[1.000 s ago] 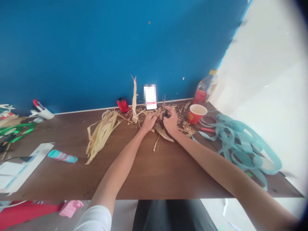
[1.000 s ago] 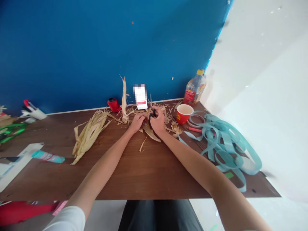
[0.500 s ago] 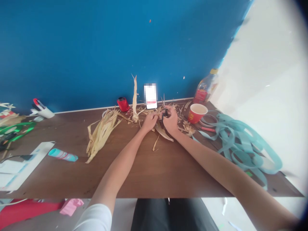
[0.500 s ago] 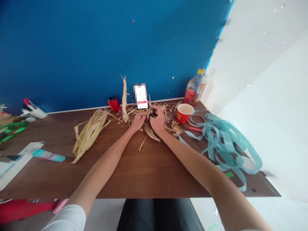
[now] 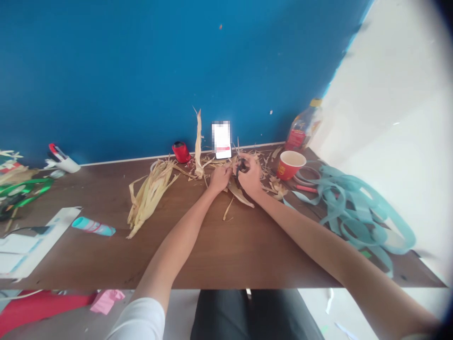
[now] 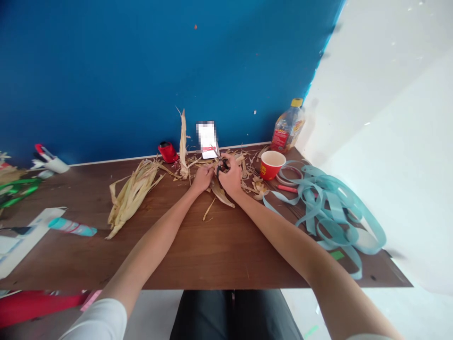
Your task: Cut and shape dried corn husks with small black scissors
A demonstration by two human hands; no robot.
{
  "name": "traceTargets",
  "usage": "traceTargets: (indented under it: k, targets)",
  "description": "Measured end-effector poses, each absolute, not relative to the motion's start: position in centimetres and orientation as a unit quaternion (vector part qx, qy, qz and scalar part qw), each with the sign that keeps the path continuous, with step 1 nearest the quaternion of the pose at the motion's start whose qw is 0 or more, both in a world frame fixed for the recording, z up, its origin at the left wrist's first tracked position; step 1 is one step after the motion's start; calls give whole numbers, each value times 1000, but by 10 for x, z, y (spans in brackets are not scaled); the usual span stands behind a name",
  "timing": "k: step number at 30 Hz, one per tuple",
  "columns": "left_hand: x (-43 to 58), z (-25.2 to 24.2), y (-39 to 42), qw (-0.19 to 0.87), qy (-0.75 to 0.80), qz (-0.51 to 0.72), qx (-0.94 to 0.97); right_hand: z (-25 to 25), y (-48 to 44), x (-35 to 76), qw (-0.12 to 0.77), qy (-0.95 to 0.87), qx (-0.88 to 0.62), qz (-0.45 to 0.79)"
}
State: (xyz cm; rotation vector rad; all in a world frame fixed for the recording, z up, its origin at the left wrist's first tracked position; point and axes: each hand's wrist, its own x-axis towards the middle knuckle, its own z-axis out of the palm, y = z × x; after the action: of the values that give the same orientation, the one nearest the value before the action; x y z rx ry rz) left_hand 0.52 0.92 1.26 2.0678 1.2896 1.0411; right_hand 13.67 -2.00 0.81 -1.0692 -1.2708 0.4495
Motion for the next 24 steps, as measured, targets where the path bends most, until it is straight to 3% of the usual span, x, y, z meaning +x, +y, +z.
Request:
traceTargets:
  k: [24]
  targets:
    - [5,15,9,244,458,364,773,6,-18,139,651,-556,-480,193]
